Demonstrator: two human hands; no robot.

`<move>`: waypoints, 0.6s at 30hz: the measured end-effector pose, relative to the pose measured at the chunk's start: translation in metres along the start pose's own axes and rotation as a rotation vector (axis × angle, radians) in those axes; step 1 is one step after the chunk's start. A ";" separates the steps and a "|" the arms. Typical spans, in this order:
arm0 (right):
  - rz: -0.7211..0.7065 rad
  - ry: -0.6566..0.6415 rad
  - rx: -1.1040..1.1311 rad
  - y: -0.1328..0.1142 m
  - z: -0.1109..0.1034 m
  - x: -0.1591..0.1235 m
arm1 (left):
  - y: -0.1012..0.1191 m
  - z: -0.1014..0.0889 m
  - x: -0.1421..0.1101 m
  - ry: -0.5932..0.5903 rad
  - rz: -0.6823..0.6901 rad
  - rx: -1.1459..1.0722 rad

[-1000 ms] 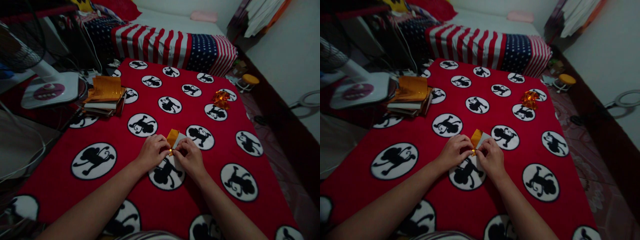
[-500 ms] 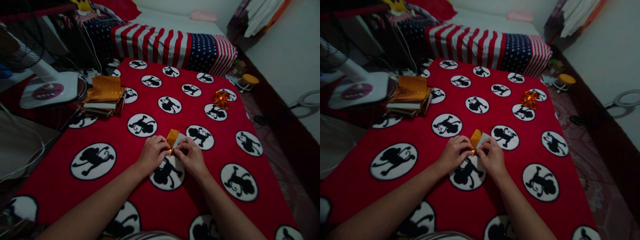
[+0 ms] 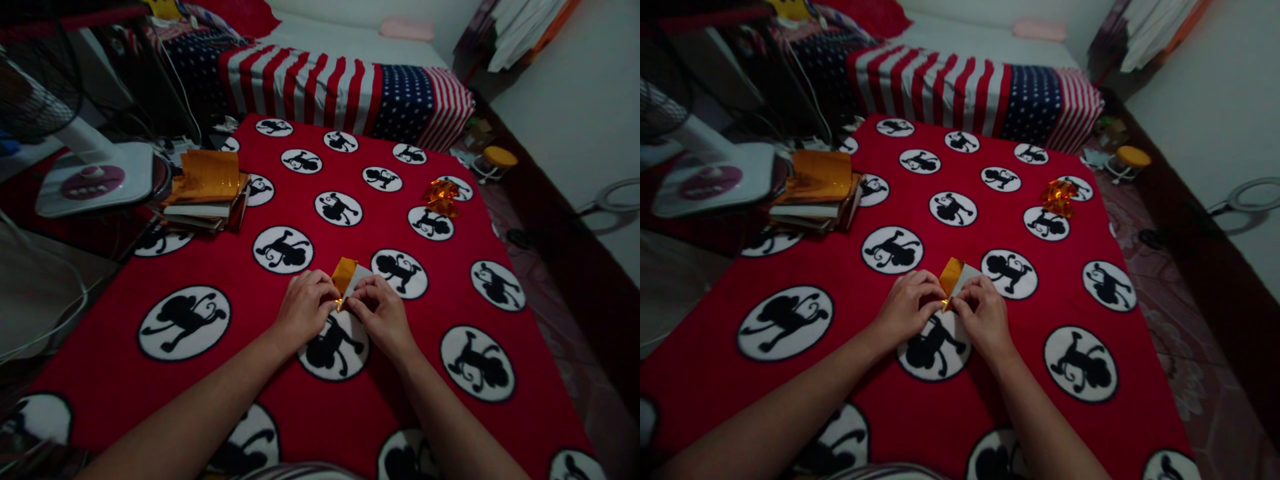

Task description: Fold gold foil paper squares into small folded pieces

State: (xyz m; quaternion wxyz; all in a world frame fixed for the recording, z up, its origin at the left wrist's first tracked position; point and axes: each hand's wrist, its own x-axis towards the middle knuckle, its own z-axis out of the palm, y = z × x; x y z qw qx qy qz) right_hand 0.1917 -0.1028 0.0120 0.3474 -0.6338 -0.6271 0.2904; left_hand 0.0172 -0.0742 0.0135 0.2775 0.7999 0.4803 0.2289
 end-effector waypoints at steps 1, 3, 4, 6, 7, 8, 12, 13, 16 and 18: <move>-0.004 0.005 -0.005 0.000 0.000 0.000 | 0.000 0.000 0.000 0.002 -0.005 0.003; -0.014 0.017 -0.018 0.000 0.001 -0.001 | 0.000 0.001 0.001 0.005 -0.012 0.011; -0.019 0.022 -0.026 0.000 0.002 -0.001 | 0.000 0.001 0.001 0.006 -0.014 0.013; -0.024 0.028 -0.043 0.000 0.003 -0.001 | 0.000 0.001 0.001 0.010 -0.015 0.016; -0.027 0.031 -0.049 0.000 0.003 -0.001 | 0.000 0.002 0.001 0.011 -0.014 0.017; -0.031 0.034 -0.053 -0.001 0.004 -0.001 | 0.000 0.001 0.001 0.013 -0.012 0.019; -0.049 0.056 -0.062 0.000 0.005 -0.001 | 0.001 0.000 0.000 0.014 0.003 0.030; -0.053 0.065 -0.065 0.000 0.006 -0.001 | 0.001 0.000 0.000 0.013 0.006 0.032; -0.063 0.090 -0.076 0.001 0.007 -0.001 | 0.001 0.000 -0.001 0.013 0.012 0.038; -0.065 0.096 -0.089 0.001 0.007 -0.002 | 0.001 0.000 -0.002 0.016 0.016 0.040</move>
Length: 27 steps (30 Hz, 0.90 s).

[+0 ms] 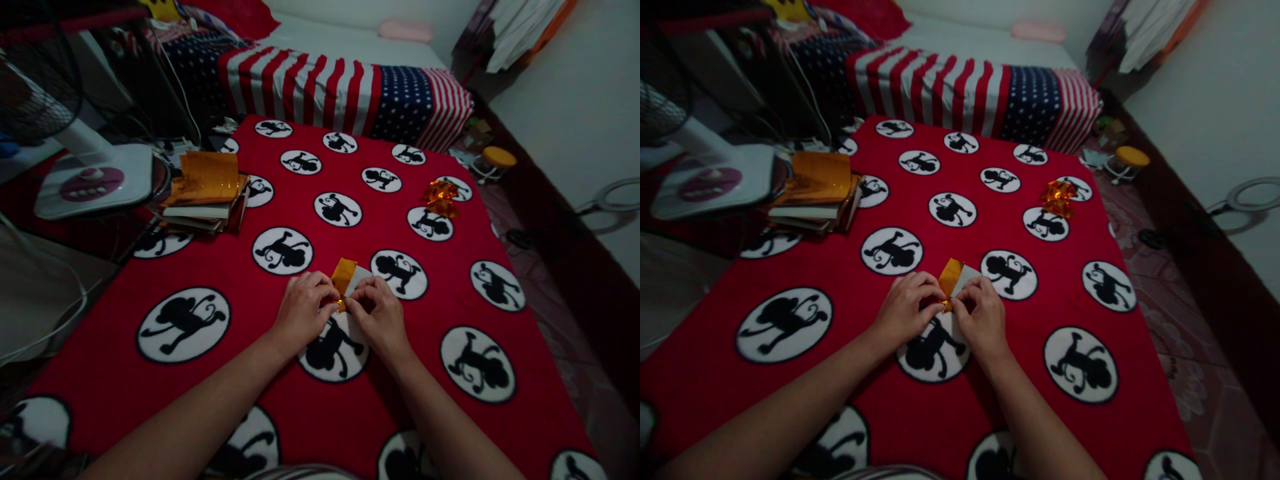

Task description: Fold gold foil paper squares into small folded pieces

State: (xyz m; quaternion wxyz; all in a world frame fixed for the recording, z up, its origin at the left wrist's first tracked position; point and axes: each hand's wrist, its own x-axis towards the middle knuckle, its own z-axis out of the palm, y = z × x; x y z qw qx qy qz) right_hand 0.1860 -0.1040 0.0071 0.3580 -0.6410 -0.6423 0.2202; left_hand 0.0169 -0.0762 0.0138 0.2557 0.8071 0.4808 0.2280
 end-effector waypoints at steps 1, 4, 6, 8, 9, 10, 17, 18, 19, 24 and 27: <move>-0.001 0.000 -0.008 0.000 0.000 0.000 | 0.000 0.000 0.000 0.001 0.001 0.001; -0.004 -0.001 -0.028 -0.001 0.001 -0.001 | 0.000 0.000 0.000 0.004 0.002 0.004; -0.005 0.004 -0.033 0.000 0.002 -0.001 | 0.000 0.000 0.000 0.005 0.006 0.004; -0.010 0.016 -0.031 0.000 0.004 -0.002 | 0.000 0.000 -0.001 0.004 0.011 0.004; -0.016 0.023 -0.028 0.001 0.004 -0.003 | 0.000 0.001 -0.001 0.004 0.013 0.003; -0.022 0.029 -0.023 0.001 0.005 -0.003 | 0.000 0.001 -0.001 0.005 0.015 0.001; -0.069 -0.015 0.043 0.003 -0.001 -0.007 | -0.001 0.001 -0.001 0.010 0.006 -0.017; -0.072 -0.025 0.052 0.003 -0.001 -0.007 | -0.001 0.001 -0.001 0.009 0.006 -0.019; -0.071 -0.032 0.059 0.004 -0.002 -0.007 | -0.001 0.000 -0.001 0.008 0.006 -0.020; -0.058 -0.024 0.084 0.004 -0.002 -0.008 | -0.001 0.000 0.000 0.013 -0.001 -0.017; -0.056 -0.010 0.088 0.003 -0.002 -0.007 | -0.001 0.001 0.000 0.011 0.000 -0.018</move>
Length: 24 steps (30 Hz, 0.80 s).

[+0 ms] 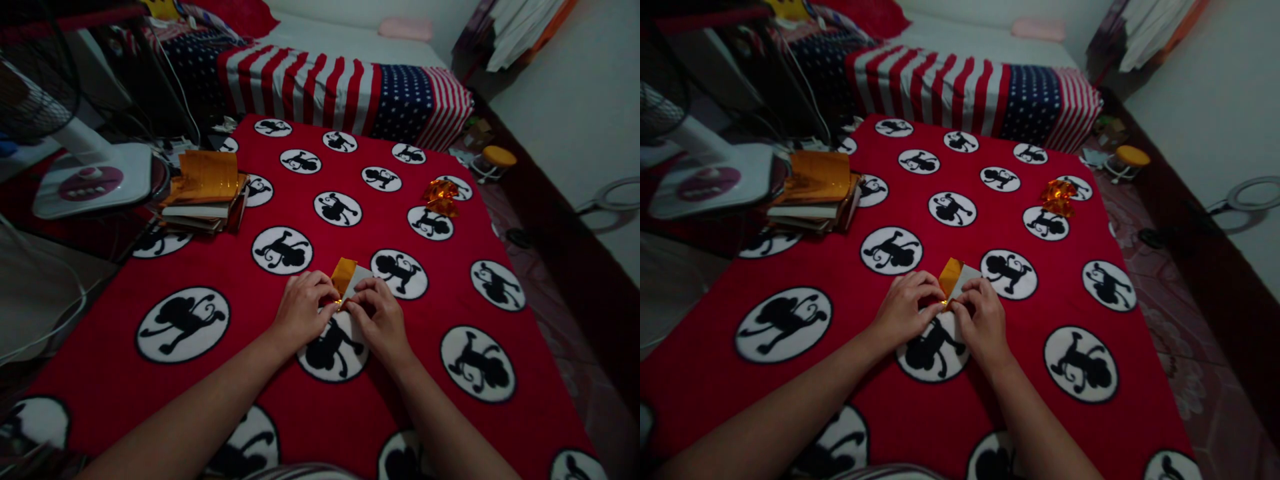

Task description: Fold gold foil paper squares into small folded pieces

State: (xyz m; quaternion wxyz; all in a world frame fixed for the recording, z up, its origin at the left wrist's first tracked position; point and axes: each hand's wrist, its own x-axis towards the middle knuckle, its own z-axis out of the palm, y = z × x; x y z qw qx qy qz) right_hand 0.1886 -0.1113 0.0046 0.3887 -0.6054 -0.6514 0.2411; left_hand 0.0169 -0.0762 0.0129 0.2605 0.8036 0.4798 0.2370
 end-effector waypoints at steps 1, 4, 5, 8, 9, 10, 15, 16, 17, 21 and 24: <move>0.001 0.002 -0.001 0.000 0.000 0.000 | 0.000 0.000 0.000 -0.002 0.001 -0.002; -0.003 0.008 -0.008 0.000 0.001 0.000 | 0.000 0.000 0.000 -0.004 0.004 -0.007; -0.006 0.010 -0.012 0.000 0.001 0.000 | -0.001 0.000 -0.001 -0.004 0.005 -0.007; -0.007 0.018 -0.025 0.001 0.002 -0.001 | -0.001 0.000 -0.001 -0.006 0.009 -0.004; -0.006 0.021 -0.030 0.001 0.003 -0.001 | -0.001 0.000 -0.001 -0.009 0.009 -0.001; -0.004 0.025 -0.036 0.002 0.004 -0.001 | -0.001 0.000 0.000 -0.011 0.009 0.002; 0.003 0.037 -0.060 0.001 0.006 0.001 | -0.001 0.001 0.000 -0.013 0.009 0.017; 0.006 0.035 -0.061 0.000 0.005 0.001 | -0.001 0.001 0.000 -0.011 0.009 0.018; 0.008 0.033 -0.063 0.000 0.005 0.001 | -0.001 0.001 0.000 -0.010 0.008 0.017; 0.003 0.027 -0.075 -0.001 0.004 0.001 | 0.001 0.001 0.000 -0.001 -0.003 0.007; 0.005 0.027 -0.078 -0.001 0.004 0.001 | 0.003 0.001 0.000 0.010 -0.009 -0.002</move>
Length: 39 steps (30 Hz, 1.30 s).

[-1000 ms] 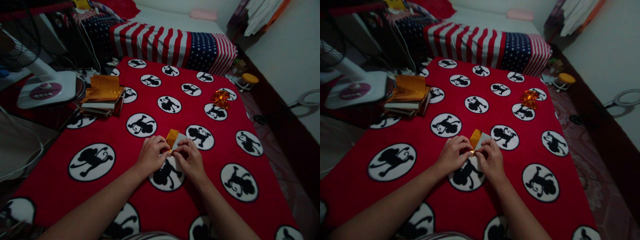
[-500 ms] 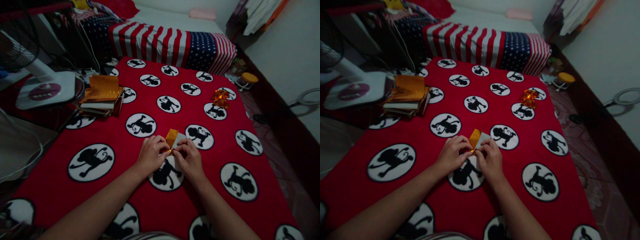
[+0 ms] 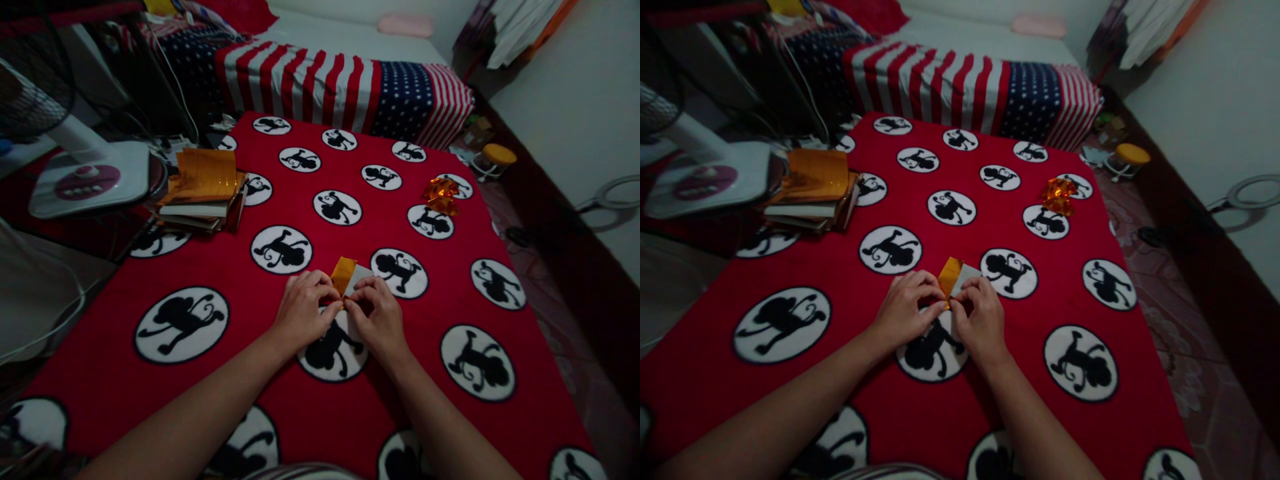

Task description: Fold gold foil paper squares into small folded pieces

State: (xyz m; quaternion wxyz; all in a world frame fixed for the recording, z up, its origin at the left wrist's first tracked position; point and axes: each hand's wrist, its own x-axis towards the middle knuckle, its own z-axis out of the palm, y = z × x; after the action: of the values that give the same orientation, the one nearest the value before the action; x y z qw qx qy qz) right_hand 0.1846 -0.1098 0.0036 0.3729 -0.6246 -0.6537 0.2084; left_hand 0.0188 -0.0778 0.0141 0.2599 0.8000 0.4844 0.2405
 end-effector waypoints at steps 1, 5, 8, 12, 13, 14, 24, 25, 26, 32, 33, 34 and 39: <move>0.002 -0.001 0.002 0.000 0.000 0.000 | 0.000 0.000 0.000 0.002 -0.002 -0.003; 0.005 -0.001 0.012 0.001 0.000 0.000 | 0.000 0.001 0.000 0.004 -0.005 -0.008; 0.003 0.002 0.017 0.001 0.001 -0.001 | 0.000 0.001 -0.001 0.000 -0.002 -0.005; -0.012 0.009 0.021 0.002 0.002 -0.001 | -0.001 0.000 -0.001 -0.012 -0.001 0.002; -0.015 0.011 0.021 0.002 0.002 -0.001 | -0.001 0.000 -0.001 -0.015 0.001 0.003; -0.018 0.011 0.022 0.003 0.002 -0.001 | -0.001 0.000 -0.001 -0.018 0.001 0.004; -0.020 0.019 0.027 0.002 0.004 -0.001 | -0.002 0.000 -0.001 -0.023 0.007 0.005; -0.021 0.019 0.029 0.002 0.004 -0.002 | -0.002 0.000 -0.001 -0.023 0.010 0.005; -0.022 0.019 0.030 0.002 0.004 -0.002 | -0.002 0.000 -0.002 -0.023 0.012 0.005; -0.024 0.027 0.018 0.002 0.003 -0.002 | 0.000 0.000 -0.002 -0.017 0.006 0.003; -0.025 0.028 0.018 0.002 0.003 -0.002 | 0.000 0.000 -0.002 -0.015 0.004 0.001; -0.025 0.030 0.018 0.002 0.003 -0.002 | 0.000 0.000 -0.002 -0.011 0.003 0.000; -0.025 0.033 0.017 0.002 0.004 -0.002 | -0.001 0.001 -0.003 0.000 0.009 0.009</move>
State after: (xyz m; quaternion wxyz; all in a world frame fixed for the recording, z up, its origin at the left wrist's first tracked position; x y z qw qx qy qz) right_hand 0.1824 -0.1105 -0.0005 0.3916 -0.6165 -0.6534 0.1991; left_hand 0.0180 -0.0805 0.0122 0.2552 0.8032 0.4820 0.2396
